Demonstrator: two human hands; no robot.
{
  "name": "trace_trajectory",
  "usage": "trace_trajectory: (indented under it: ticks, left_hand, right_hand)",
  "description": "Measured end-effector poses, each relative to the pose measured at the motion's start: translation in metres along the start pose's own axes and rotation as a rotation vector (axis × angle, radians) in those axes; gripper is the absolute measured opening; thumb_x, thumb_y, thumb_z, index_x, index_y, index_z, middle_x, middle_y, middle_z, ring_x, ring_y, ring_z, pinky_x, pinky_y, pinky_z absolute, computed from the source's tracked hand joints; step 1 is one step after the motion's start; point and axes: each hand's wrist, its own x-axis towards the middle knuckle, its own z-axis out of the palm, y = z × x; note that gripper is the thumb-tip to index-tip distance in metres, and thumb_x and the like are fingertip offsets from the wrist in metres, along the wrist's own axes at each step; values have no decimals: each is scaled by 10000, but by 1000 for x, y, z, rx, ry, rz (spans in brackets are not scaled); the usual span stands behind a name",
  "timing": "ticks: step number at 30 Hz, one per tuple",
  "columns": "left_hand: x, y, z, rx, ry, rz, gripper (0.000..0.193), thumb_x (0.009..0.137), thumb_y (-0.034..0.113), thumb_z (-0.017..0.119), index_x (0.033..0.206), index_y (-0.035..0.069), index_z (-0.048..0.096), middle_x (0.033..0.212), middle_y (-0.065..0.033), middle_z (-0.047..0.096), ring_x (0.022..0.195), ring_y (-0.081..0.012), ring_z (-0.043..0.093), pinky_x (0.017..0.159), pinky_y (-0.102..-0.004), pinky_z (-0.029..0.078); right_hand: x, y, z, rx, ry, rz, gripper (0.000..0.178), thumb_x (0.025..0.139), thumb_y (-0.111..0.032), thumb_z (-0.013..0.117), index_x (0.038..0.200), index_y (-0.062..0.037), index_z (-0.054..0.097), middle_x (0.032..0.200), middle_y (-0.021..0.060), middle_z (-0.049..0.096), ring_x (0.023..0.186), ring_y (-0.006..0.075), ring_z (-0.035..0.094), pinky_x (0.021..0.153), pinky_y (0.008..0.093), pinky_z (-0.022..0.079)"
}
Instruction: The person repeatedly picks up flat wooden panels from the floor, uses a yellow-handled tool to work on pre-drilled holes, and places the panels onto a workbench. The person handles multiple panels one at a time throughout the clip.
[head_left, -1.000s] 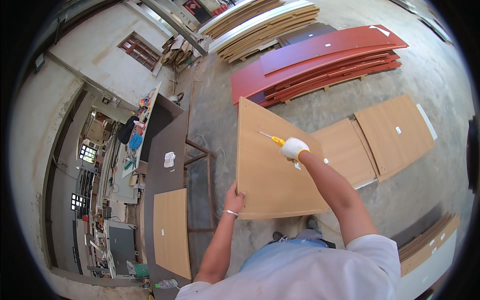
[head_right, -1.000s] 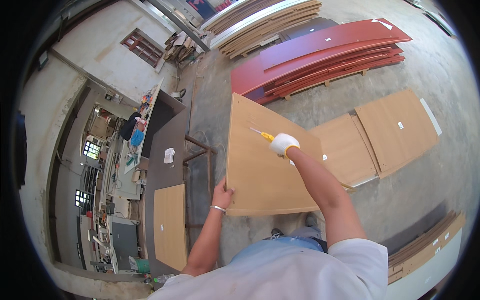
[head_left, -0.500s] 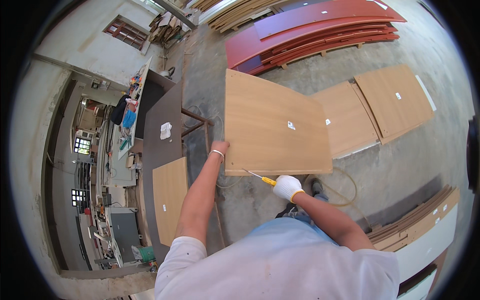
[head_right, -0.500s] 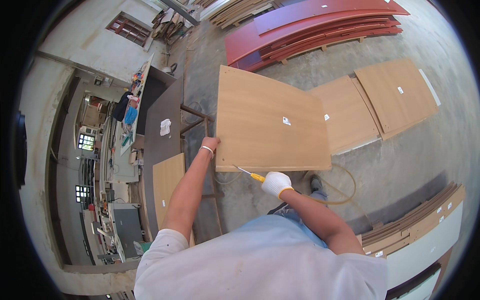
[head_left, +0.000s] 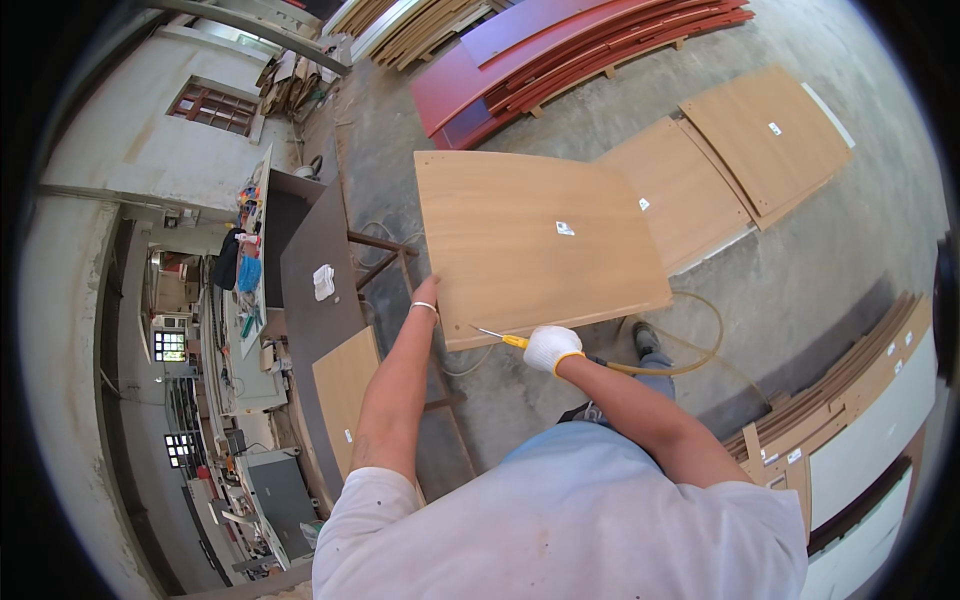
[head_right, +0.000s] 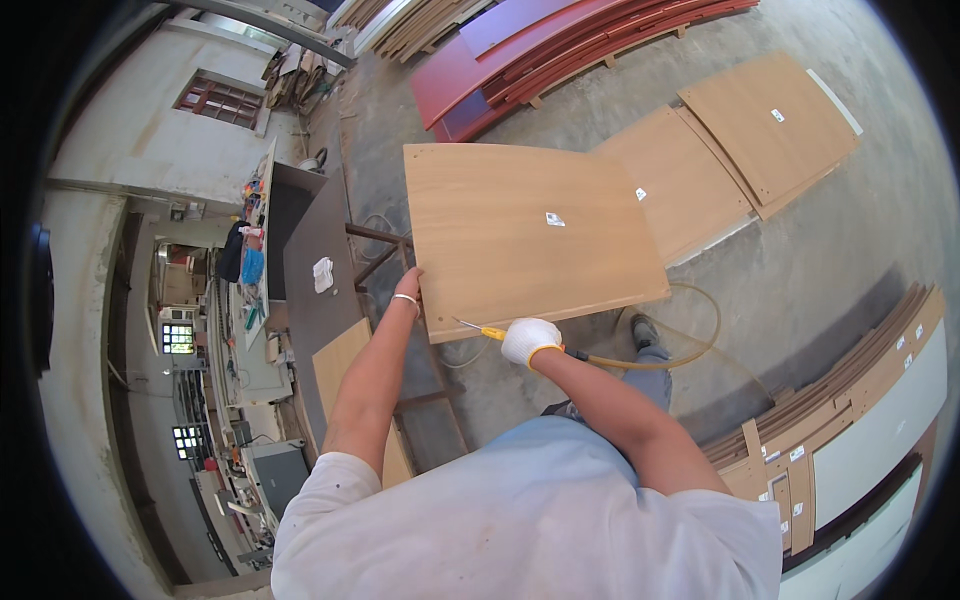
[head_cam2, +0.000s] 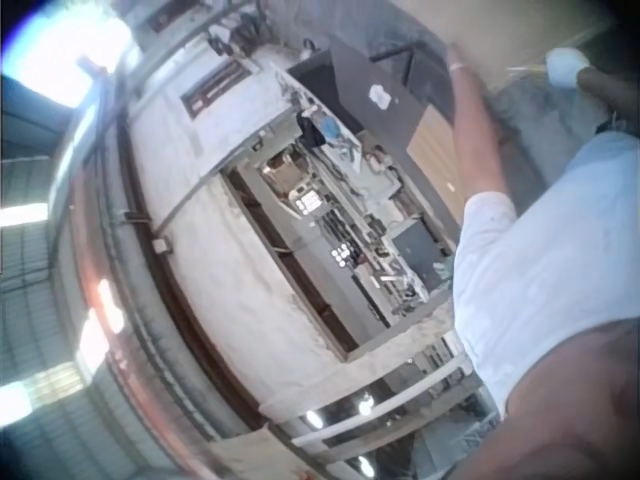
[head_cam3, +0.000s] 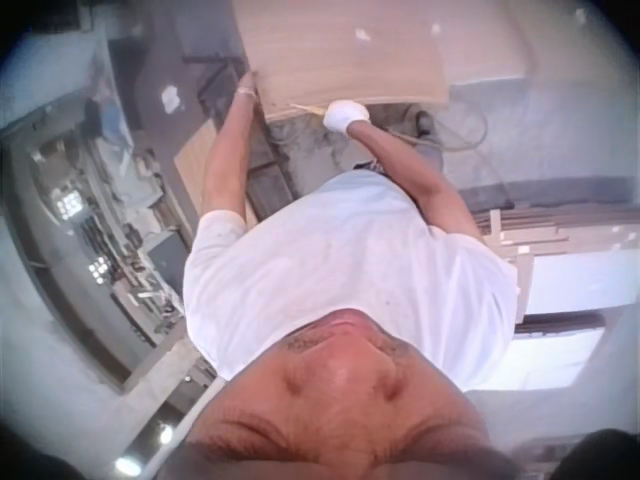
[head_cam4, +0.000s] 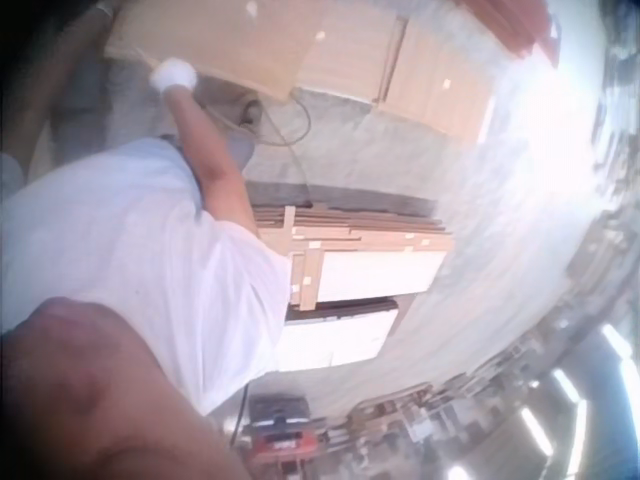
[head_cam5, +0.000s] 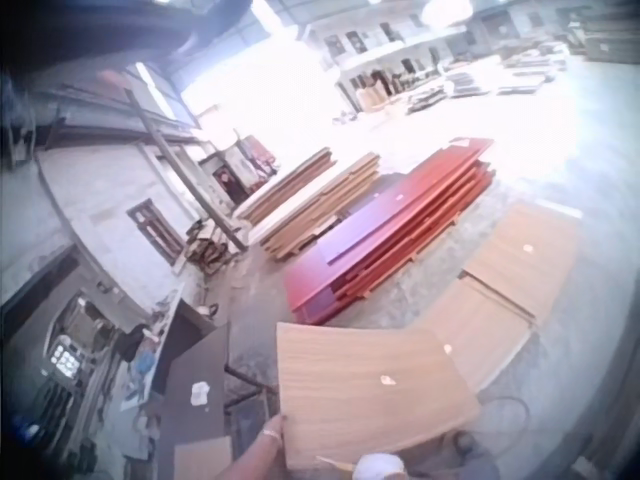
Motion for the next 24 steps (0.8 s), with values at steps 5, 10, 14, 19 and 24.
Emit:
trace_trajectory:
  ticks: [5, 10, 14, 19, 24]
  left_hand:
    - [10, -35, -73, -300, -8, -25, 816, 849, 698, 440, 1331, 41, 459, 996, -180, 652, 798, -295, 605, 734, -430, 461]
    - [-10, -60, -79, -623, -149, 49, 1037, 818, 852, 294, 1544, 116, 206, 1051, -279, 625, 774, -326, 589, 760, -407, 458]
    - [-15, -66, -77, -741, -202, 82, 1064, 789, 889, 252, 1557, 157, 172, 1202, -361, 563, 936, -400, 601, 830, -433, 458]
    - [-9, -97, -93, -931, -369, 181, 1093, 763, 908, 237, 1552, 155, 186, 1241, -391, 533, 1078, -478, 579, 907, -474, 471]
    - [-1, -107, -92, -1069, -417, 196, 1063, 799, 872, 252, 1533, 105, 211, 1390, -396, 399, 1200, -516, 516, 1022, -533, 429]
  right_hand:
    - [2, -7, 10, 13, -57, -47, 302, 827, -253, 549, 942, -48, 739, 949, 186, 718, 880, 338, 708, 729, 431, 555]
    - [5, -5, 14, 10, -91, -64, 296, 821, -246, 547, 917, -43, 739, 927, 191, 717, 861, 339, 707, 725, 433, 553]
    - [14, -9, 12, 17, -83, -46, 291, 813, -247, 549, 904, -48, 741, 925, 190, 716, 853, 340, 706, 721, 437, 553]
    - [20, -10, 19, 11, -114, -50, 296, 809, -259, 554, 901, -50, 742, 920, 188, 717, 848, 340, 705, 719, 437, 554]
    - [19, -11, 13, 22, -90, -38, 302, 810, -278, 563, 903, -54, 743, 915, 181, 718, 843, 335, 706, 719, 436, 554]
